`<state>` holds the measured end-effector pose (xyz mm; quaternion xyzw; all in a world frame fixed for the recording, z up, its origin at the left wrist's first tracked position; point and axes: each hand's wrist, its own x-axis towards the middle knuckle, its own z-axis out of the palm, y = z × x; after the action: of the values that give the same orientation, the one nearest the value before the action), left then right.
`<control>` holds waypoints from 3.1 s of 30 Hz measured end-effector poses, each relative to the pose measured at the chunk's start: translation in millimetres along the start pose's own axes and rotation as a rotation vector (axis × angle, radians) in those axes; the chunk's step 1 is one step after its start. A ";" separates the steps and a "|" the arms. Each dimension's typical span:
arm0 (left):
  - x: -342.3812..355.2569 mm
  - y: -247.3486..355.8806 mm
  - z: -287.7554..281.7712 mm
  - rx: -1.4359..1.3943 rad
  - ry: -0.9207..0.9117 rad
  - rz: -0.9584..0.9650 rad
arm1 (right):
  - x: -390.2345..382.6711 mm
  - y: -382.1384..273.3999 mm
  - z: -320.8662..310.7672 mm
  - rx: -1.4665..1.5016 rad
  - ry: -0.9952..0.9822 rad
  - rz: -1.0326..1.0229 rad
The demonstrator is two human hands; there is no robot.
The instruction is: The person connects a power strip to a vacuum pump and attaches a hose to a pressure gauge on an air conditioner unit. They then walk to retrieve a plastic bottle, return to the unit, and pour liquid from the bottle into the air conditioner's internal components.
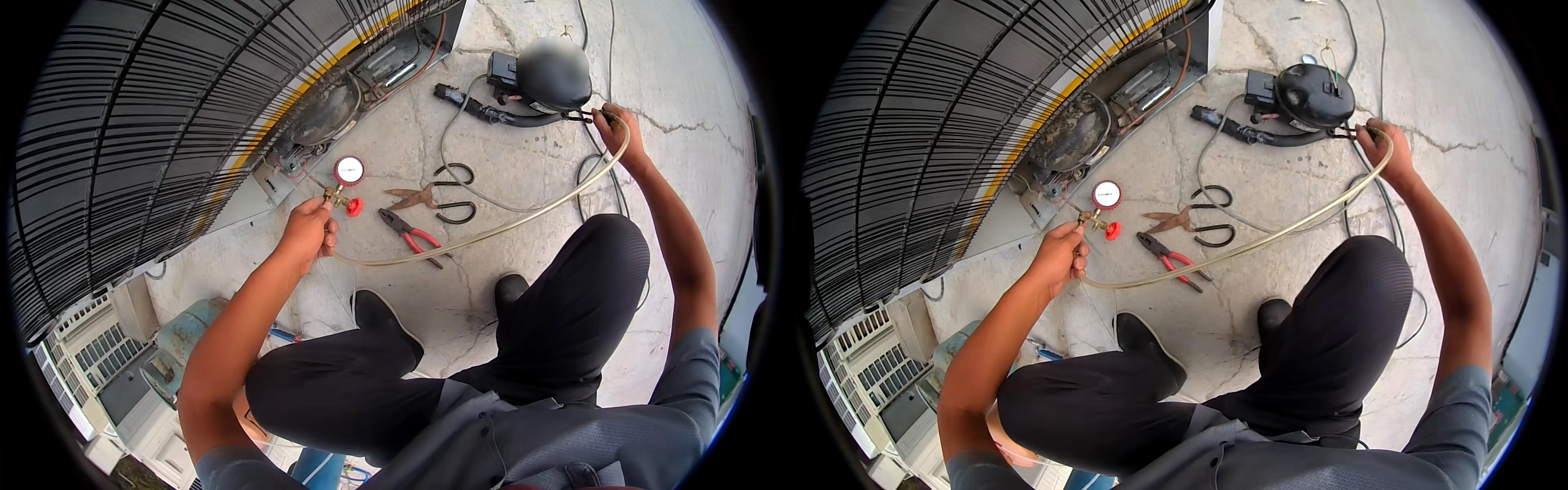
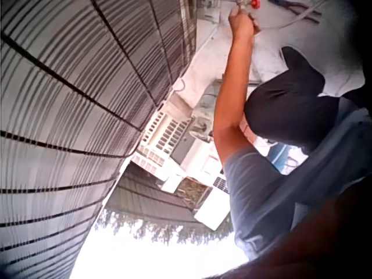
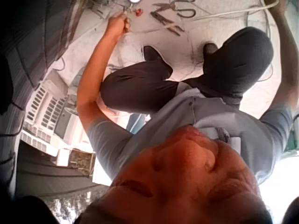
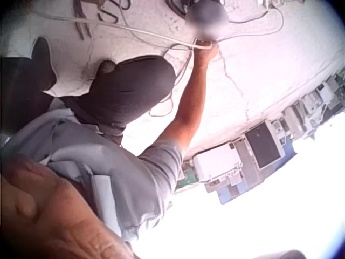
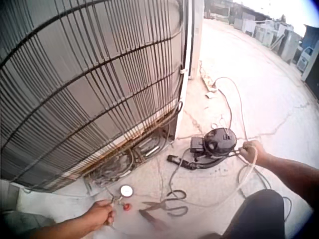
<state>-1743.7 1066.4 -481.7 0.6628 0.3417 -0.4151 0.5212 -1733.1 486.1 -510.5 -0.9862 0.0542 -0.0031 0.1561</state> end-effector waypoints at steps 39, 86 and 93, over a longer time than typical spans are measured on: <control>73.7 -82.6 -32.4 0.213 0.165 0.343 | -110.3 -396.9 236.8 0.394 -0.414 -0.154; 55.3 -52.9 -9.7 0.104 0.112 0.336 | -115.3 -378.3 216.3 0.477 -0.404 -0.110; 64.8 -55.4 -18.5 0.187 0.034 0.219 | -114.3 -378.1 211.7 0.486 -0.411 -0.126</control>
<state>-1761.8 1098.1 -560.9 0.7489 0.2361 -0.3745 0.4932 -1801.6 921.1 -594.1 -0.9015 -0.0417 0.1734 0.3944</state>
